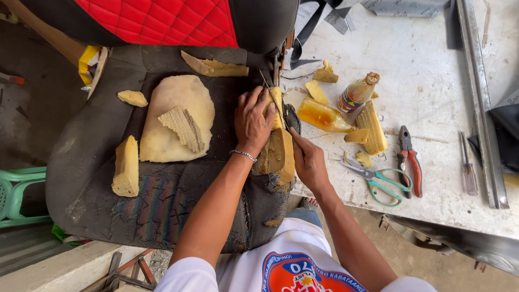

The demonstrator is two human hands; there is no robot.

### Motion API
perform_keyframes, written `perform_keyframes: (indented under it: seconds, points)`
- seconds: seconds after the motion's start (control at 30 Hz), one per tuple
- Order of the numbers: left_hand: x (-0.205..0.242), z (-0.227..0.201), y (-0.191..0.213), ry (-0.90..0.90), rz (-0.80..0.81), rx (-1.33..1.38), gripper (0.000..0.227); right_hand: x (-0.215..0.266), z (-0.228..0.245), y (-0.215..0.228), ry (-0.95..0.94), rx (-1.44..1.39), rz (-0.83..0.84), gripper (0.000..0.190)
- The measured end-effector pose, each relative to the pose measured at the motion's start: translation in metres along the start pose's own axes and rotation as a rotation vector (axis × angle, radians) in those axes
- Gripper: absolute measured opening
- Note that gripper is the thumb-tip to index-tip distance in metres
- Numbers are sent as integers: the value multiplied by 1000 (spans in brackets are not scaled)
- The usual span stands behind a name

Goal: Repairing the foam padding of a chair seat by trimming old foam and gluing new pieces.

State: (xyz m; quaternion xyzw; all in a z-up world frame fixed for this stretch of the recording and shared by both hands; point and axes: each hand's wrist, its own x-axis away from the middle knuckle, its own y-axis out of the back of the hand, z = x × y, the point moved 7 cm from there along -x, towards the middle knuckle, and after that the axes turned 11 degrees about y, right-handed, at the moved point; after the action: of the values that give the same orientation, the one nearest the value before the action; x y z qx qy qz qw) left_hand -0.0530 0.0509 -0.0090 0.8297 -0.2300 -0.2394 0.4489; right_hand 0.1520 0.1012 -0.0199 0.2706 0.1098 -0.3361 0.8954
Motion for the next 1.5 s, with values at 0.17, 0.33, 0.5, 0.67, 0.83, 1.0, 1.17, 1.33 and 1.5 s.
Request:
perform_keyframes:
  seconds: [0.17,0.33,0.5,0.67,0.83,1.0,1.17,1.33,1.5]
  points:
    - [4,-1,-2,-13,-50,-13,46,38,6,11,-61,46,26,45]
    - [8,-3,-2,-69,-100,-59,48,2,11,-1,41,46,29,44]
    - [3,-9,5,6,19,-59,47,65,-5,5,-83,57,2,48]
    - [5,-8,3,-14,-13,-77,49,16,-16,-8,2,123,6,47]
    - [3,-8,8,-27,-38,-92,50,53,0,0,-27,184,6,50]
    - [3,-12,9,-15,-16,-60,49,4,-17,-12,31,62,-10,50]
    - [-8,-5,2,-43,-13,-125,49,61,-13,8,-41,67,2,50]
    - [-79,-26,-5,-293,128,-90,29,56,4,16,-43,166,45,50]
    - [-122,-41,-96,-760,310,-430,18,53,12,13,-8,465,146,52]
